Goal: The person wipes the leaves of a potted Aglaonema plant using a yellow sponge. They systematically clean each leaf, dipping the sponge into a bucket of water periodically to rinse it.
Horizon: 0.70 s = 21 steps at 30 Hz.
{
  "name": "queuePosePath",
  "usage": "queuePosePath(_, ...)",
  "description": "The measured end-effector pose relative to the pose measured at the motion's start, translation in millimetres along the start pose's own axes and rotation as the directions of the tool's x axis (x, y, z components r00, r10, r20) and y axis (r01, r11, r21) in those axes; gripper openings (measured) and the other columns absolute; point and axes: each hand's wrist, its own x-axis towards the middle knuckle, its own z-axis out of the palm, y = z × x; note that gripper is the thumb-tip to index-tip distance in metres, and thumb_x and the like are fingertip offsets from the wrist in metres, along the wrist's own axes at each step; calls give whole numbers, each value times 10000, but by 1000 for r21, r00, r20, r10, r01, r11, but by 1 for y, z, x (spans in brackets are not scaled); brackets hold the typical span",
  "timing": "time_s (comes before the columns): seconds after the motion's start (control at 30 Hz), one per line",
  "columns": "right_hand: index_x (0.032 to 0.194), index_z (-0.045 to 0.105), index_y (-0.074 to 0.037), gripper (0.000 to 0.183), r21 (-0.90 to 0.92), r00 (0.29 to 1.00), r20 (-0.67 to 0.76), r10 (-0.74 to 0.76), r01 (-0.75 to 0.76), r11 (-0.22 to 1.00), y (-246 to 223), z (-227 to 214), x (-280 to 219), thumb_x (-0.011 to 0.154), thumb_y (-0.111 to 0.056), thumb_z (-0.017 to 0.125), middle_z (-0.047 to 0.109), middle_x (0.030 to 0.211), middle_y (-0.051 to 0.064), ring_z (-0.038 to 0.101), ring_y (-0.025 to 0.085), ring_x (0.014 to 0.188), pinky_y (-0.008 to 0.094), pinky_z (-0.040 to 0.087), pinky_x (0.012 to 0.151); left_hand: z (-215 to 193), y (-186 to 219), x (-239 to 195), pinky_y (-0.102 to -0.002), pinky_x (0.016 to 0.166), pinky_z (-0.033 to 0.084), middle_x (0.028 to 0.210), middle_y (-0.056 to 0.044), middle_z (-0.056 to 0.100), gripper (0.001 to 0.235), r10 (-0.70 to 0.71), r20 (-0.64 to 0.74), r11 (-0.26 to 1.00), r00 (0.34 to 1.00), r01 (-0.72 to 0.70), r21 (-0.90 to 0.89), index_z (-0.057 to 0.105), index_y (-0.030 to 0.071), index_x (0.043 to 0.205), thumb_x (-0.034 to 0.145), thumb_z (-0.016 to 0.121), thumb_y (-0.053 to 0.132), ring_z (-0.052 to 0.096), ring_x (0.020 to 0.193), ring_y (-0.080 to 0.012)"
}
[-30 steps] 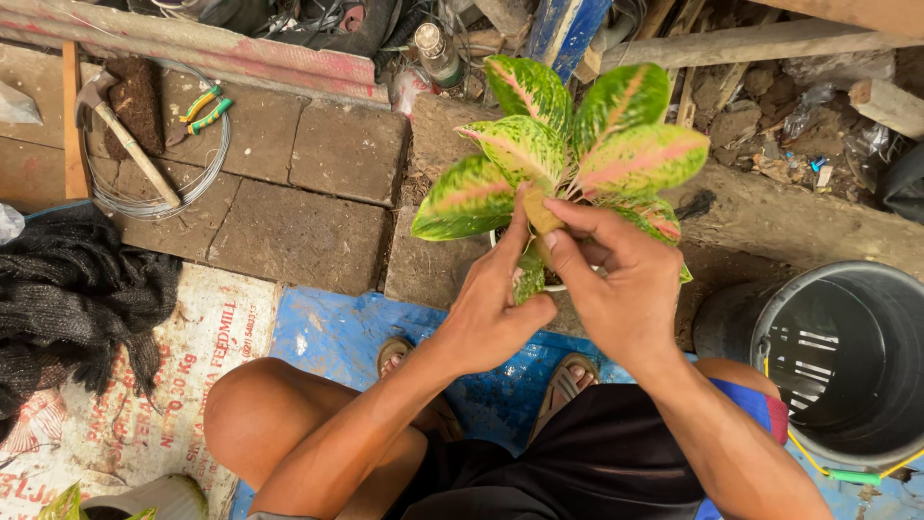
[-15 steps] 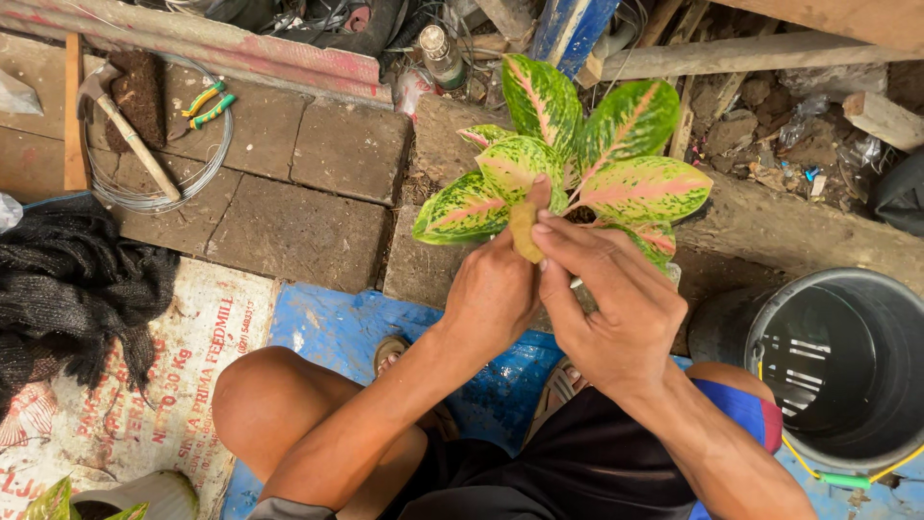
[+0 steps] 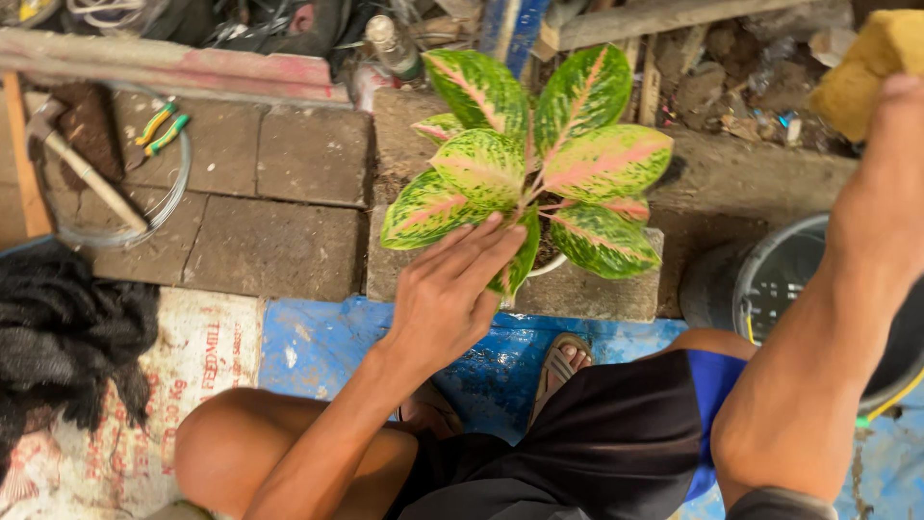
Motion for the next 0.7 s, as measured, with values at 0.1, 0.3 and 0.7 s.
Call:
queuePosePath(0.1,1255,677,48,215,65,998,-26,52,-50,997,50,-2,17,1060,46,585,720,1167,111,702,125,1054,237,580,942,-5,-6,-7,-461,1172,473,1350,-136,682,693,3,78,1000,997,-2,-11,629,41,1347,665,601,-81,607,1361,-311)
queuePosePath(0.3,1050,739,38,131,-136,965,61,254,-244,960,95,14,9,937,41,672,745,924,79,695,103,765,231,549,653,-6,-8,-8,-519,1209,387,1393,-105,653,734,61,201,995,978,-76,67,642,76,1351,633,622,-73,546,1402,-295)
queuePosePath(0.7,1322,494,113,213,352,943,120,311,-333,875,39,18,17,1113,82,526,716,1053,179,758,216,848,353,643,714,-8,-20,-24,-474,1145,514,1491,-136,635,543,-266,307,723,914,400,-564,645,65,1376,862,554,-87,423,1538,-320)
